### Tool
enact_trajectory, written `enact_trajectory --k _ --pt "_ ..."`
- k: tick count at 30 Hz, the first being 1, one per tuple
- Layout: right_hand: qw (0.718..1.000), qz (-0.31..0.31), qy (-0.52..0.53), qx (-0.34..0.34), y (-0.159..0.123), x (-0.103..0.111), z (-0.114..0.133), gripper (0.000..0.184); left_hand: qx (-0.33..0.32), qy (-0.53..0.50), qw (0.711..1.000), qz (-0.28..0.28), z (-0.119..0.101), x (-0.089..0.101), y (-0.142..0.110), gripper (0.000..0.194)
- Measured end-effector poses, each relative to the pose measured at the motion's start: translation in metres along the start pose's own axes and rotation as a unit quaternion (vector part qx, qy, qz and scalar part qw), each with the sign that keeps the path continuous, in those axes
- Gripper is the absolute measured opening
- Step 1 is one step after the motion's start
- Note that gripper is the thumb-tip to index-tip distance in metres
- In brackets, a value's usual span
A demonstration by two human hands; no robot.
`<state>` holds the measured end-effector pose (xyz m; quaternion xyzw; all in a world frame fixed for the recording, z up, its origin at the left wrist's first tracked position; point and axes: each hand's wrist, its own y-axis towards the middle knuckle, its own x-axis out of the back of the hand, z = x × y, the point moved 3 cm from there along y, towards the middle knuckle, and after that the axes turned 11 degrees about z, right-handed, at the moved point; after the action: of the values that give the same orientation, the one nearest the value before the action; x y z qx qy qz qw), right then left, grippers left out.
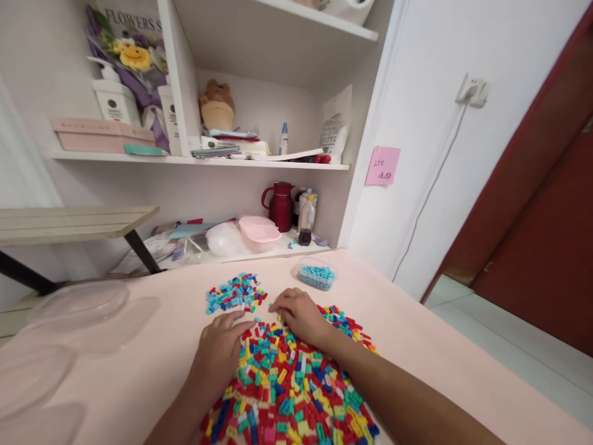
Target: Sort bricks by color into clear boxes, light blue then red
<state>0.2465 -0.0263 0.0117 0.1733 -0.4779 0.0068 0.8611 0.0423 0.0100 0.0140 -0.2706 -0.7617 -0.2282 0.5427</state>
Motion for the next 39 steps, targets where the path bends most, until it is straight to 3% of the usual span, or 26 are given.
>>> enact_trajectory --k 5,9,11,15,20,33,39 --pt "0.999 -0.021 0.045 0.0 0.001 0.004 -0.004 0.029 -0.007 -0.009 1.0 -0.011 0.002 -0.001 0.001 0.05" --pt "0.992 -0.063 0.094 -0.056 0.0 0.009 -0.01 0.029 -0.008 -0.018 1.0 -0.021 0.004 -0.001 0.002 0.046" --pt "0.992 -0.056 0.1 -0.053 0.0 0.009 -0.009 0.03 -0.008 -0.022 0.999 -0.024 0.005 -0.002 0.002 0.046" --pt "0.998 -0.017 0.064 0.006 0.0 0.007 0.0 0.029 -0.011 -0.027 0.999 -0.022 0.005 -0.003 0.002 0.046" --pt "1.0 -0.016 -0.005 0.005 -0.001 0.003 0.0 0.026 -0.01 -0.029 0.999 -0.023 0.004 -0.002 0.001 0.045" --pt "0.993 0.005 -0.055 0.106 0.003 -0.001 -0.005 0.033 -0.017 -0.029 0.999 -0.027 0.005 -0.002 0.001 0.044" --pt "0.991 -0.047 -0.101 0.081 0.0 0.014 0.004 0.04 -0.016 -0.032 0.999 -0.038 0.005 -0.002 0.002 0.044"
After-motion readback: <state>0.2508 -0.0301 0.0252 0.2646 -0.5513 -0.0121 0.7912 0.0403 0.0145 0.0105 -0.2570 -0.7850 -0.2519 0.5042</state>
